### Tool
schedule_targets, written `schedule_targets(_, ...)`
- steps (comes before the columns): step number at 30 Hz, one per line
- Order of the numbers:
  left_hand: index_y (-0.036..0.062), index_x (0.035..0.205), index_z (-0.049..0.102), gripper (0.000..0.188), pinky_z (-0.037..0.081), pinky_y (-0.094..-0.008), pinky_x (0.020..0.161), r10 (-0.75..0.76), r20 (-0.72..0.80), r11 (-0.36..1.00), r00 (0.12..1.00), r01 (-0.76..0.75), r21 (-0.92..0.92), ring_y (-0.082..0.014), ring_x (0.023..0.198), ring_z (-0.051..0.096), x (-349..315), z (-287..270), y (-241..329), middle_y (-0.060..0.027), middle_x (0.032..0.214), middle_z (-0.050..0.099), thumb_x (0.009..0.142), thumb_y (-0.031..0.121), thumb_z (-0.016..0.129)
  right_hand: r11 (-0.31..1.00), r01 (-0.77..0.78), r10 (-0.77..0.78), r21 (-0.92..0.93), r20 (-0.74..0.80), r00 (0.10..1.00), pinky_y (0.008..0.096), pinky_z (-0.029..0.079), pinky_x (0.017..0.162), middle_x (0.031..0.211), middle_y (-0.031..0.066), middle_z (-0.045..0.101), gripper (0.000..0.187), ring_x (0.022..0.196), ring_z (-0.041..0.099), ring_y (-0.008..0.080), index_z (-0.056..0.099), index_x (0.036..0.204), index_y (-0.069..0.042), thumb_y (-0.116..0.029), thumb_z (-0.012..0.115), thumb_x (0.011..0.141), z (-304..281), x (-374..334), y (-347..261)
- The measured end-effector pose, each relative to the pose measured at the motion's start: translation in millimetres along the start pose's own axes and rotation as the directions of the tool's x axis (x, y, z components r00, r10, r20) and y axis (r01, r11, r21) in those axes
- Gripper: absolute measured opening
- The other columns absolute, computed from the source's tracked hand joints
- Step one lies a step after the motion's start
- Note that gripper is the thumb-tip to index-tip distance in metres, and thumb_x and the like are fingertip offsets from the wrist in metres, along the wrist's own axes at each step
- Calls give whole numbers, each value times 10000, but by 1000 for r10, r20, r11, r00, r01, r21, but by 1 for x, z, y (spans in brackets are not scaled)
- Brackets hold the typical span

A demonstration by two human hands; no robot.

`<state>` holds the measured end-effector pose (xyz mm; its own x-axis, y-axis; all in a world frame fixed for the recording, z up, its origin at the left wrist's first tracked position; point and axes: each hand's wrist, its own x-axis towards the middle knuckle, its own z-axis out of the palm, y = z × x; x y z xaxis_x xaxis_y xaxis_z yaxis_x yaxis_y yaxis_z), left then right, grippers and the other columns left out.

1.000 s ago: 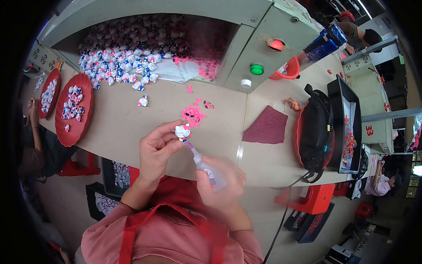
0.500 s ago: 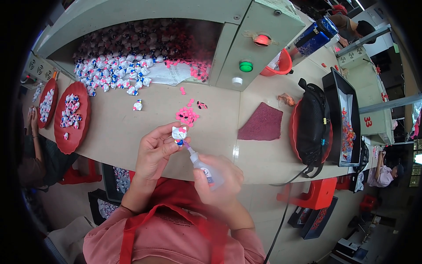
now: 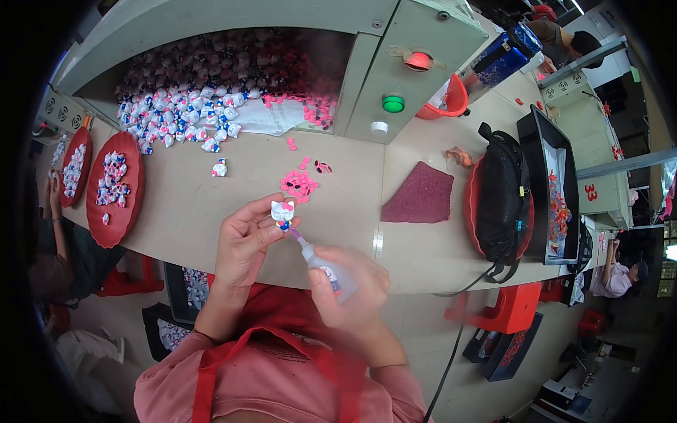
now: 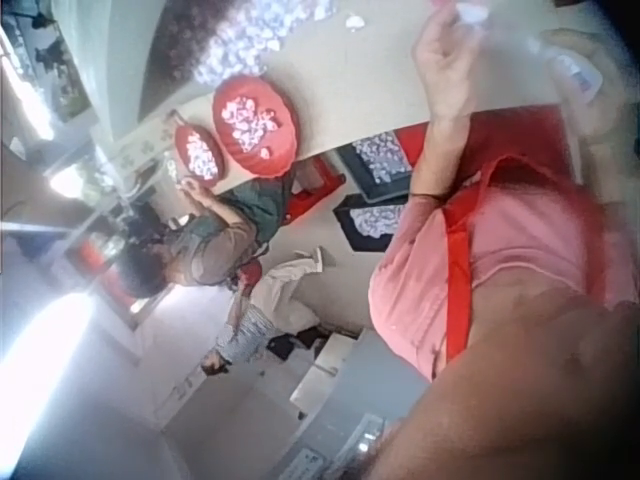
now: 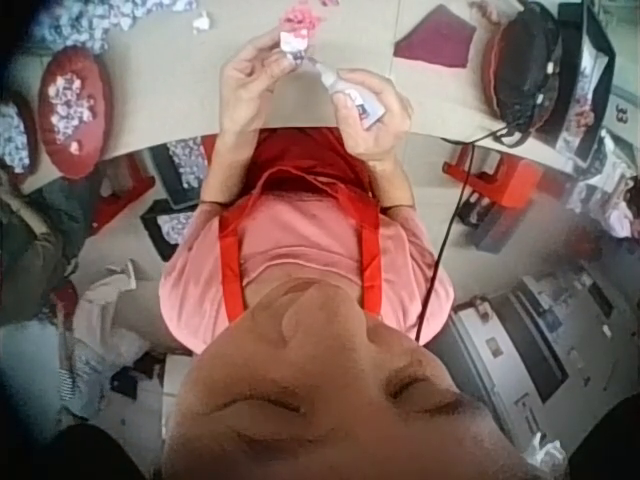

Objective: The person applies glue from a squeeze bottle onto small figurines and attaches decorative pieces onto them by hand before placing them onto trays.

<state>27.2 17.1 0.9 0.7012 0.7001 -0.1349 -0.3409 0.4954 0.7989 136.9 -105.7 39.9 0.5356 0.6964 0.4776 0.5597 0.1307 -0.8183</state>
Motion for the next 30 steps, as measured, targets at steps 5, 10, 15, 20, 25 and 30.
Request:
schedule_targets(5, -56, 1164, 462, 401, 471, -306, 830, 20, -71, 1000, 997, -21, -7, -238, 965, 578, 2, -15, 6, -160, 1088, 554, 772, -45, 546, 893, -381, 405, 239, -56, 913, 223, 434, 507, 700, 86, 596, 230, 565, 555, 115, 564, 917, 72, -79, 561, 743, 19, 2, 12)
schedule_targets(10, -59, 1181, 439, 429, 459, -270, 806, 33, -182, 999, 983, -31, 14, -214, 946, 576, 7, -23, -1, -148, 1082, 556, 776, -1, 567, 606, -668, 666, 432, 183, 723, 239, 457, 571, 761, 59, 580, 235, 668, 577, 123, 526, 968, -6, -92, 583, 756, 12, 20, 71)
schedule_targets(15, -86, 1200, 401, 426, 420, -329, 904, 14, -159, 1000, 987, -13, 8, -205, 1035, 509, -6, -40, -12, -157, 1121, 516, 798, -21, 528, 886, -443, 457, -133, 100, 884, 366, 462, 719, 865, 157, 588, 230, 824, 578, 312, 573, 874, -55, -149, 644, 677, 59, 33, 104)
schedule_targets(20, -70, 1226, 381, 419, 464, -233, 850, -20, -157, 999, 987, 24, 25, -172, 989, 545, -17, -48, -25, -136, 1126, 515, 826, -17, 496, 841, -279, 421, -464, 237, 875, 410, 463, 711, 896, 174, 584, 262, 818, 577, 336, 594, 863, -34, -182, 667, 660, 70, 35, 105)
schedule_targets(25, -58, 1235, 374, 412, 480, -220, 828, -16, -158, 1000, 987, 17, 1, -165, 962, 561, -10, -44, -23, -131, 1124, 518, 840, -10, 486, 856, -175, 275, -487, 141, 951, 408, 477, 605, 848, 161, 566, 220, 711, 593, 329, 581, 821, -12, -103, 662, 638, 61, 25, 111)
schedule_targets(30, -55, 1232, 379, 407, 483, -222, 820, 23, -157, 1000, 987, -21, 15, -157, 956, 565, -8, -46, -19, -128, 1125, 521, 843, -7, 487, 858, -264, 327, -441, 72, 942, 407, 481, 581, 822, 163, 565, 204, 703, 596, 326, 577, 803, 2, -56, 634, 617, 57, 25, 86)
